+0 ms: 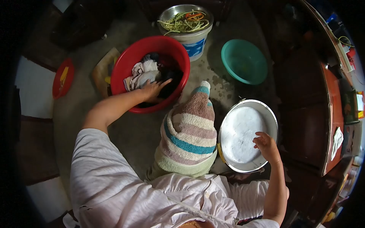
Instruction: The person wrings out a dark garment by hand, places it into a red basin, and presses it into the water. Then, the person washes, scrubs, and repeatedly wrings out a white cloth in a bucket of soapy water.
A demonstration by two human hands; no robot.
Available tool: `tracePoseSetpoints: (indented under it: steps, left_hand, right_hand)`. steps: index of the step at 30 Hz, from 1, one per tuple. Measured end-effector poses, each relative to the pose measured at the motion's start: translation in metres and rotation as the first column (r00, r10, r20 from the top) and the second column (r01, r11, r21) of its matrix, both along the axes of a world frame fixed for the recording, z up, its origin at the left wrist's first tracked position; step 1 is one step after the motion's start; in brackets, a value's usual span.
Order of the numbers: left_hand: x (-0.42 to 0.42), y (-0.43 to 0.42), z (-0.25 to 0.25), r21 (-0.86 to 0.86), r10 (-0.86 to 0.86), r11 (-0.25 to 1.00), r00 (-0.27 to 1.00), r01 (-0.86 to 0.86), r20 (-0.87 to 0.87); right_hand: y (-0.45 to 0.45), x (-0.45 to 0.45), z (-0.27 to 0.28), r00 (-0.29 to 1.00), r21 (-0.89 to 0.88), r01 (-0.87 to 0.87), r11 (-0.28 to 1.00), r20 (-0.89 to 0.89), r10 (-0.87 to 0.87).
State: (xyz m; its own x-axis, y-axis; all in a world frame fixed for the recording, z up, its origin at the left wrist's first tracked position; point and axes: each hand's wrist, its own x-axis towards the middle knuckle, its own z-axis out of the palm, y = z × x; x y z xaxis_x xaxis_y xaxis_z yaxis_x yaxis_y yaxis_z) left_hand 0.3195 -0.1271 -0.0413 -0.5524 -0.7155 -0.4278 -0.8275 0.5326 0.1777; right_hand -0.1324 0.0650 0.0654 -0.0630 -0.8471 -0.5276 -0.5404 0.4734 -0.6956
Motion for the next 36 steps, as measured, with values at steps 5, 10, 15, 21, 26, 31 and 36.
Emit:
tracePoseSetpoints:
  steps: [5, 10, 15, 21, 26, 31, 36]
  left_hand:
    - [-0.014, -0.011, -0.013, 0.067, 0.033, 0.997, 0.999, -0.036, 0.034]
    - [-0.023, -0.010, -0.040, -0.015, 0.031, 0.999, 0.996, -0.030, 0.078]
    - [-0.027, -0.005, -0.065, -0.137, 0.055, 0.990, 0.987, -0.034, 0.154]
    - [-0.027, -0.007, -0.080, -0.106, 0.060, 0.993, 0.998, -0.057, 0.026]
    - [-0.018, -0.027, -0.116, -0.401, -0.182, 0.910, 0.970, 0.105, -0.158]
    - [-0.007, -0.039, -0.165, -0.278, -0.135, 0.960, 0.857, -0.010, -0.497]
    - [-0.028, -0.021, -0.087, -0.548, -0.189, 0.825, 0.981, 0.138, -0.037]
  right_hand:
    - [0.002, -0.004, -0.008, 0.996, 0.023, -0.070, 0.997, -0.047, 0.071]
    - [0.006, -0.006, -0.014, 0.987, 0.061, -0.111, 0.992, -0.110, 0.117]
    - [0.008, -0.010, -0.030, 0.990, 0.065, -0.111, 0.992, -0.078, 0.116]
    - [0.009, -0.009, -0.036, 0.990, 0.081, -0.115, 0.990, -0.077, 0.121]
    - [0.008, -0.010, -0.039, 0.983, 0.129, -0.104, 0.986, -0.140, 0.122]
    - [0.009, -0.001, -0.024, 0.918, 0.150, -0.240, 0.959, -0.287, 0.275]
    - [0.013, 0.002, -0.025, 0.896, 0.051, -0.286, 0.957, -0.340, 0.286]
